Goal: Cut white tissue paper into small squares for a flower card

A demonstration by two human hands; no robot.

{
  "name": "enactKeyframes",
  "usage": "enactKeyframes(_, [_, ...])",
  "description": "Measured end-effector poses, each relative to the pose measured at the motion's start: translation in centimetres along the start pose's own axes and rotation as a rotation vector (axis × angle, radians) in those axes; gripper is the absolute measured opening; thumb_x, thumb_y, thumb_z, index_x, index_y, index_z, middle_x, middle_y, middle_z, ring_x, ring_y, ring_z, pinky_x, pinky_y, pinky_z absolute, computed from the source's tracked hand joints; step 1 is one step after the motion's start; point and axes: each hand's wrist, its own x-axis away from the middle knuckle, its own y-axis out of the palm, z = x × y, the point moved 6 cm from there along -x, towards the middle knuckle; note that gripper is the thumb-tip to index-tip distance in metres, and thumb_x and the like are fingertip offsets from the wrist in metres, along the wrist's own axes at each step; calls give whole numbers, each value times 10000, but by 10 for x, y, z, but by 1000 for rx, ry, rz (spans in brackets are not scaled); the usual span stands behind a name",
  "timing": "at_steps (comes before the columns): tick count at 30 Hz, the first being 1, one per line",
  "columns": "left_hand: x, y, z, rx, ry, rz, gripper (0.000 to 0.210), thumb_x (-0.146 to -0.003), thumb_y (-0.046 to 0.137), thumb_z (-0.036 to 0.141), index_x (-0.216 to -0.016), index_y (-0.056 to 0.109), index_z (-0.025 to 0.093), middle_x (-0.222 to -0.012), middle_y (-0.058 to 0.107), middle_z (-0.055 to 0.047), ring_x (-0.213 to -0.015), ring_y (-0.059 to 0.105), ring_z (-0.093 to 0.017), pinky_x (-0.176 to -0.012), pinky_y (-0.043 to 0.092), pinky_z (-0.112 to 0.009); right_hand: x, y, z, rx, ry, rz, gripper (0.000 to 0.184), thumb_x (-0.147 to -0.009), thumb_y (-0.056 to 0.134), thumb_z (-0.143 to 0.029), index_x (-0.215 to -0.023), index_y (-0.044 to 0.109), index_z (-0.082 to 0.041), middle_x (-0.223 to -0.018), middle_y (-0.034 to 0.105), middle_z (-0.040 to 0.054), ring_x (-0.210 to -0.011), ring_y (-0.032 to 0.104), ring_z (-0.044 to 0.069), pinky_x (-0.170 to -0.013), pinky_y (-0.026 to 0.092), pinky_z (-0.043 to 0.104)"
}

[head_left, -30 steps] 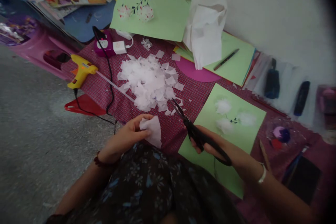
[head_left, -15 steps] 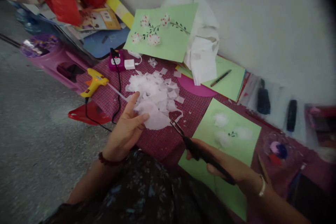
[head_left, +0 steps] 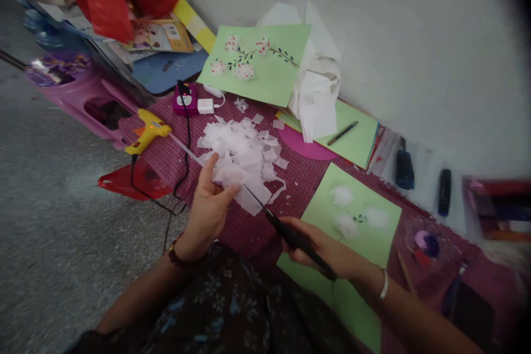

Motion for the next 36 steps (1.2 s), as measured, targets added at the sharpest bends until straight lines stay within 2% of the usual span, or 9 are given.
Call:
enactKeyframes(3, [1, -1, 2, -83, 79, 1, 860, -676, 846, 118, -1414, 461, 332, -1505, 515, -49, -1207, 621, -188, -937, 558, -261, -2, 2, -3, -75, -24, 22, 603, -808, 732, -471, -1289, 539, -164, -881, 522, 19, -770, 480, 156, -693, 423, 293])
enactKeyframes(7, [1, -3, 3, -210, 168, -22, 841, -729, 824, 165, -1444, 423, 351, -1564, 442, -52, -1342, 526, -240, -1035, 525, -340, -1, 1, -1, -101, -37, 71, 606, -802, 733, -469, -1299, 553, -172, -856, 526, 10, -729, 472, 142, -638, 405, 273])
enactKeyframes(11, [-2, -6, 2, -295, 216, -53, 830, -771, 794, 187, -1469, 381, 366, -1595, 395, -55, -1408, 455, -265, -1108, 473, -417, 1, -2, 6, -38, 17, 127, 605, -794, 727, -459, -1305, 576, -173, -769, 511, -15, -634, 438, 124, -570, 379, 264])
enactKeyframes(15, [-4, -8, 2, -337, 255, -75, 814, -792, 772, 197, -1480, 368, 360, -1619, 353, -59, -1409, 455, -268, -1106, 476, -418, 1, -4, 12, 11, 89, 167, 545, -797, 712, -417, -1274, 609, -174, -667, 486, -38, -589, 438, 126, -554, 380, 264])
enactKeyframes(19, [-5, -10, 1, -312, 240, -85, 827, -780, 775, 187, -1481, 369, 350, -1621, 355, -58, -1387, 484, -255, -1087, 495, -391, 2, -3, 13, -6, 105, 177, 532, -783, 714, -408, -1255, 613, -183, -689, 529, -26, -612, 483, 136, -569, 406, 269])
enactKeyframes(22, [-4, -10, 1, -349, 243, -105, 843, -788, 762, 176, -1499, 347, 362, -1629, 341, -56, -1406, 463, -254, -1102, 484, -395, 3, -1, 7, -14, 64, 148, 546, -759, 728, -356, -1263, 592, -193, -837, 602, 11, -718, 551, 157, -645, 448, 284])
enactKeyframes(25, [-3, -9, 1, -395, 254, -138, 864, -796, 752, 166, -1517, 319, 369, -1636, 326, -57, -1425, 438, -252, -1109, 478, -388, 4, -1, 2, 48, 41, 121, 572, -757, 715, -291, -1297, 556, -191, -934, 618, 31, -782, 568, 169, -703, 464, 297])
enactKeyframes(30, [5, -7, -3, -373, 193, -132, 920, -758, 791, 162, -1519, 313, 358, -1639, 312, -64, -1421, 438, -262, -1087, 493, -384, 3, -1, 2, 67, 21, 101, 568, -772, 712, -312, -1299, 547, -180, -920, 609, 24, -758, 548, 164, -686, 455, 298])
enactKeyframes(36, [16, 2, -12, -318, 68, -162, 912, -775, 782, 159, -1525, 302, 357, -1595, 388, -86, -1367, 503, -263, -1025, 535, -365, 1, -1, 3, 64, 12, 106, 559, -778, 712, -345, -1293, 564, -187, -948, 630, 39, -797, 576, 195, -703, 460, 324])
